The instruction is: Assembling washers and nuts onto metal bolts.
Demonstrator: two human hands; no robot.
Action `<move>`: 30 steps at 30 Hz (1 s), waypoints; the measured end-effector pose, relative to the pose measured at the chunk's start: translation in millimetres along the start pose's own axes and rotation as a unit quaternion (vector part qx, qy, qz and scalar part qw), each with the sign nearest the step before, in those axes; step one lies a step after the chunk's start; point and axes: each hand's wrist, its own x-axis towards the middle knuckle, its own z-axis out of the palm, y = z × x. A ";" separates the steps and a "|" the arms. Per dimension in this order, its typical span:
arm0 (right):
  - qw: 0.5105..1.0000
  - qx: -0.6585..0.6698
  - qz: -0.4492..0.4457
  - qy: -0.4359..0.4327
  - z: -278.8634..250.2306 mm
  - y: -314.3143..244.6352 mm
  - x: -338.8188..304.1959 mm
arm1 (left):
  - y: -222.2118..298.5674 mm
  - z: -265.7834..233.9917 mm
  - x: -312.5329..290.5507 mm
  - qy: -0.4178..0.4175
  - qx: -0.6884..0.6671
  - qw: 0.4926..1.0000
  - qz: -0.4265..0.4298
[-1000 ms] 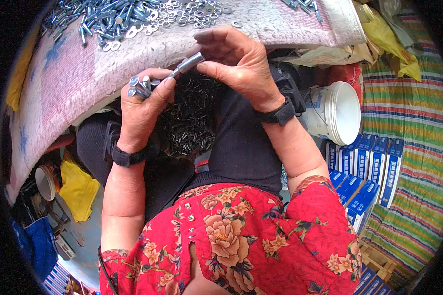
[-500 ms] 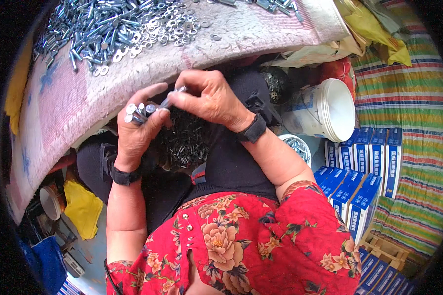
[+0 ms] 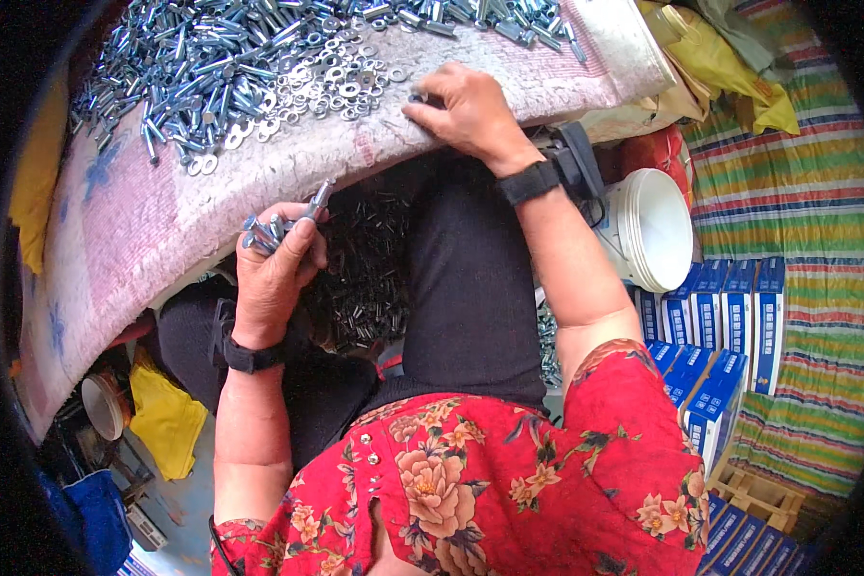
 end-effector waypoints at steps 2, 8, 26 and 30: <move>0.999 -0.031 -0.014 -0.003 5.1 14.1 -0.2 | -2.1 0.4 3.9 0.000 -0.009 1.000 -0.009; 0.996 -0.051 -0.030 0.073 12.4 -12.0 7.5 | -5.4 -4.7 4.6 0.010 -0.073 0.997 -0.013; 0.973 0.108 -0.135 0.155 42.3 -74.7 6.5 | 0.1 -8.4 2.1 0.053 -0.235 0.970 -0.042; 0.994 0.034 -0.084 0.066 57.8 -48.6 35.8 | -0.6 -12.2 2.3 0.063 -0.236 0.969 -0.042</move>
